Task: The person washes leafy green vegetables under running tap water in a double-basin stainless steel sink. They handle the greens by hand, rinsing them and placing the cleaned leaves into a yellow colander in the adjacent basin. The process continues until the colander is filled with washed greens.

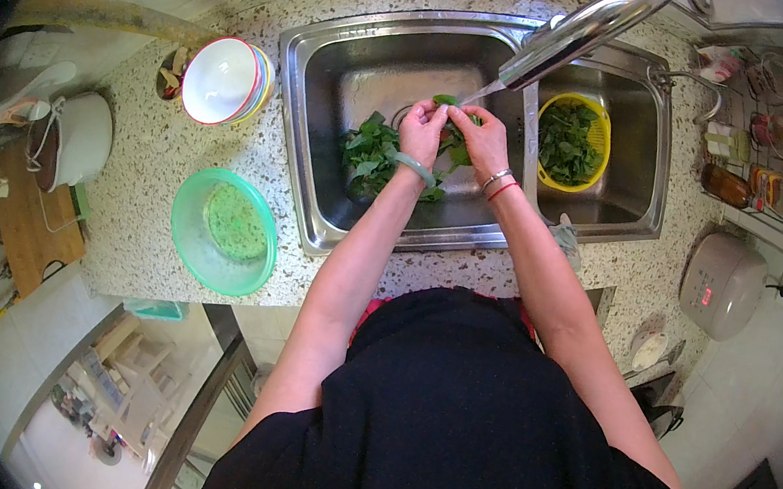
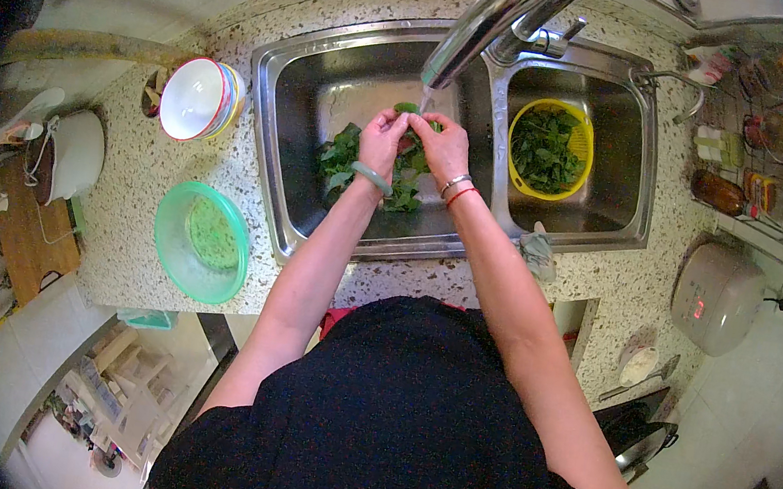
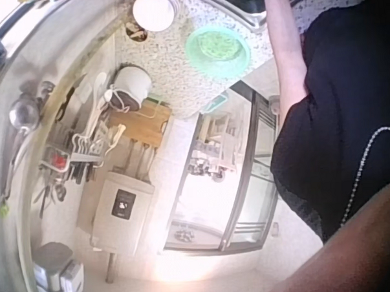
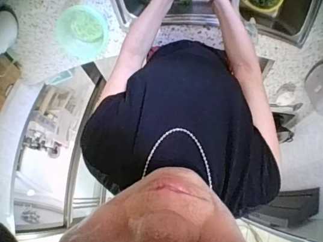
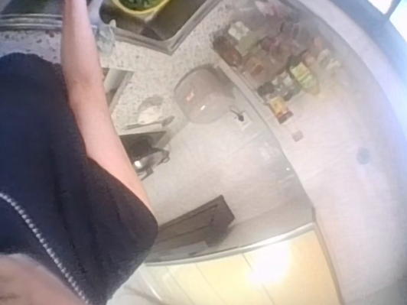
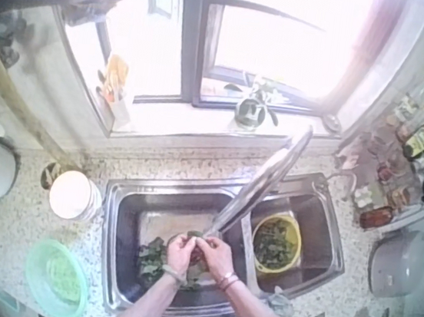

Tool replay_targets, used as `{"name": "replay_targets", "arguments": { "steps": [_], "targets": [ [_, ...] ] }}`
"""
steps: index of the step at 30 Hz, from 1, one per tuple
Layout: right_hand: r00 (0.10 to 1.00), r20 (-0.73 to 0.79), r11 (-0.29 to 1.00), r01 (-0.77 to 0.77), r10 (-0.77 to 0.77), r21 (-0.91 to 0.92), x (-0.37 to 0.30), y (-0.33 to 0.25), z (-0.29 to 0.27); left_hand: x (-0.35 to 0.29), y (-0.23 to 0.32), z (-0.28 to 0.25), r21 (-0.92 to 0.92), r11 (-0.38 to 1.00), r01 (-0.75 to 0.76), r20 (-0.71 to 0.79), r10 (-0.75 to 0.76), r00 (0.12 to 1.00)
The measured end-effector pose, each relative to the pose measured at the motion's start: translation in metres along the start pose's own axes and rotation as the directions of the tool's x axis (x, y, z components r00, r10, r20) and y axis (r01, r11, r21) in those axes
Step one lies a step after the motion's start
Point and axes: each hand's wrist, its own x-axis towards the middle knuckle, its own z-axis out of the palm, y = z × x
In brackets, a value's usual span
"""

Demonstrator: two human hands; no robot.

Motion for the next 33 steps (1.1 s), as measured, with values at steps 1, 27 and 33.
{"name": "replay_targets", "arguments": {
  "steps": [1, 27, 33],
  "targets": [
    [1.000, 0.002, 1.000, 0.010, -0.010, -0.014, 0.003, 0.004, -0.001, 0.000, 0.001, 0.000, 0.032, 0.999, -0.006, -0.017, 0.006, 1.000],
    [0.975, 0.179, 0.902, -0.192, 0.131, 0.386, 0.007, -0.002, 0.004, 0.022, -0.001, -0.031, -0.212, 0.966, 0.147, 0.024, -0.145, 0.989],
    [0.974, 0.147, 0.876, -0.220, 0.172, 0.430, 0.013, 0.008, 0.010, 0.010, 0.034, -0.010, 0.093, 0.954, 0.285, 0.007, -0.286, 0.958]
  ]
}}
